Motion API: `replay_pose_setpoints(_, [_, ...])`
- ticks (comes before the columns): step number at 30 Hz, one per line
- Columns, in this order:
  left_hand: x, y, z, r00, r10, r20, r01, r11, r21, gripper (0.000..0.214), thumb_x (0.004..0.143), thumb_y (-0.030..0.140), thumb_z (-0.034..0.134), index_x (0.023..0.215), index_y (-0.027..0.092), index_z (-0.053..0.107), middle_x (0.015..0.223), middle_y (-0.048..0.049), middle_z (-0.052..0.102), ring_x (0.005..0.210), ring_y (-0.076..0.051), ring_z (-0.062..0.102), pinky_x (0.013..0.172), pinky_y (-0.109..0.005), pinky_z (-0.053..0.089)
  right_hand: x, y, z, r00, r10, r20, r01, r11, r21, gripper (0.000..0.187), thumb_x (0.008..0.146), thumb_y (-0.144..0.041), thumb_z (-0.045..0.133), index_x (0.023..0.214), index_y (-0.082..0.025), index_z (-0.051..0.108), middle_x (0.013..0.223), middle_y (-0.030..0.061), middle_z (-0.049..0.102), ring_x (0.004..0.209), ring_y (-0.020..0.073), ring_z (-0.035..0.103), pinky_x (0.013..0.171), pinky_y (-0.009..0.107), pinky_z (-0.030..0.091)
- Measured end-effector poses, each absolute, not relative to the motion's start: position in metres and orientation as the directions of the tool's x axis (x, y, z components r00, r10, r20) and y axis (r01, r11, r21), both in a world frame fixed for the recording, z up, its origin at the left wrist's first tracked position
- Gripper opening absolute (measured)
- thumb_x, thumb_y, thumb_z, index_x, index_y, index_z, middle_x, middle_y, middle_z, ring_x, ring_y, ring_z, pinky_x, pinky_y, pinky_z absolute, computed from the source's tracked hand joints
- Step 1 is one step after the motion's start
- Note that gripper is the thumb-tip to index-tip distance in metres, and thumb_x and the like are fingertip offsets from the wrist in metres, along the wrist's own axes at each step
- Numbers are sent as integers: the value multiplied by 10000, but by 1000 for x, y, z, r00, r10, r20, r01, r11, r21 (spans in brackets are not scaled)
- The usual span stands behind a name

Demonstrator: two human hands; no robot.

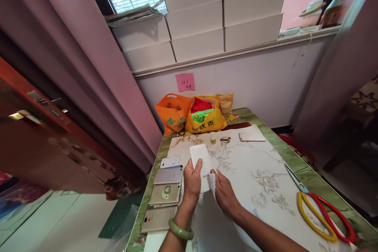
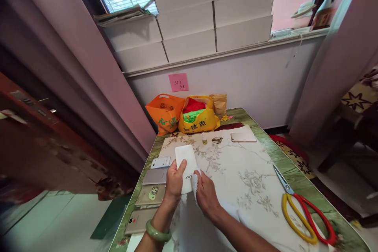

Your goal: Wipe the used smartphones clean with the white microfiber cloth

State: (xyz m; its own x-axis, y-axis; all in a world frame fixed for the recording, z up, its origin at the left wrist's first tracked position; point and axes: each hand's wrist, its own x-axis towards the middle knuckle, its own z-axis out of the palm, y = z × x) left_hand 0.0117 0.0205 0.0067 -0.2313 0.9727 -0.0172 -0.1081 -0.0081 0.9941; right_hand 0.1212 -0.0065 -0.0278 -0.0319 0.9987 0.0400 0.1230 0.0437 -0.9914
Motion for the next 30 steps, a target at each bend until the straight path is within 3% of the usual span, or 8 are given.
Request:
replay_pose_setpoints(4, [12,2,4,-74,994,-80,-86,74,994,463,749,493,708,1048,140,690,881,-86,751,767,-224,675,729,-318,527,136,20,-19,-6,1000,22,185,22,-982,488,933,-586,308,760,-213,571,744,45,642,715,205,554,669,297,431])
replay_pose_setpoints(8, [16,-15,2,6,993,-121,-36,121,992,458,735,472,724,1046,136,709,871,-91,755,775,-244,676,741,-338,530,139,46,-16,76,997,-10,110,-18,-994,488,914,-601,340,710,-216,559,707,45,638,697,207,543,648,304,437])
replay_pose_setpoints(13, [21,0,-4,-160,986,-37,-63,27,998,440,781,461,685,1069,129,695,976,-109,751,917,-254,677,853,-352,513,122,36,-32,98,995,19,97,10,-995,482,920,-587,361,783,-209,627,748,65,678,720,212,584,674,300,453])
replay_pose_setpoints(19, [19,25,-23,-336,940,-53,-140,6,990,464,733,509,700,976,114,689,859,-96,748,771,-223,680,717,-328,532,112,10,-56,85,996,-6,182,-22,-983,516,941,-585,299,822,-201,621,781,74,677,686,206,582,675,307,449])
replay_pose_setpoints(25, [31,25,-41,-562,826,-26,-223,-121,967,473,767,553,648,1010,147,637,903,-79,734,770,-197,672,726,-321,523,104,1,-68,158,985,-70,-67,-60,-996,480,904,-615,397,876,-189,616,829,65,685,766,208,607,744,313,483])
replay_pose_setpoints(28, [36,14,-42,-524,851,-11,-254,-144,956,427,763,522,682,976,157,624,872,-67,728,727,-176,662,708,-303,521,109,14,-64,218,969,-120,-212,-73,-975,480,876,-649,424,834,-196,578,727,29,649,689,194,581,662,298,482])
replay_pose_setpoints(30, [30,3,-37,-410,912,-27,-275,-95,957,390,762,515,697,879,148,634,703,-41,699,590,-152,621,624,-282,504,122,28,-56,213,973,-88,-215,-41,-976,476,869,-662,425,794,-206,540,633,-10,583,609,173,533,593,281,455])
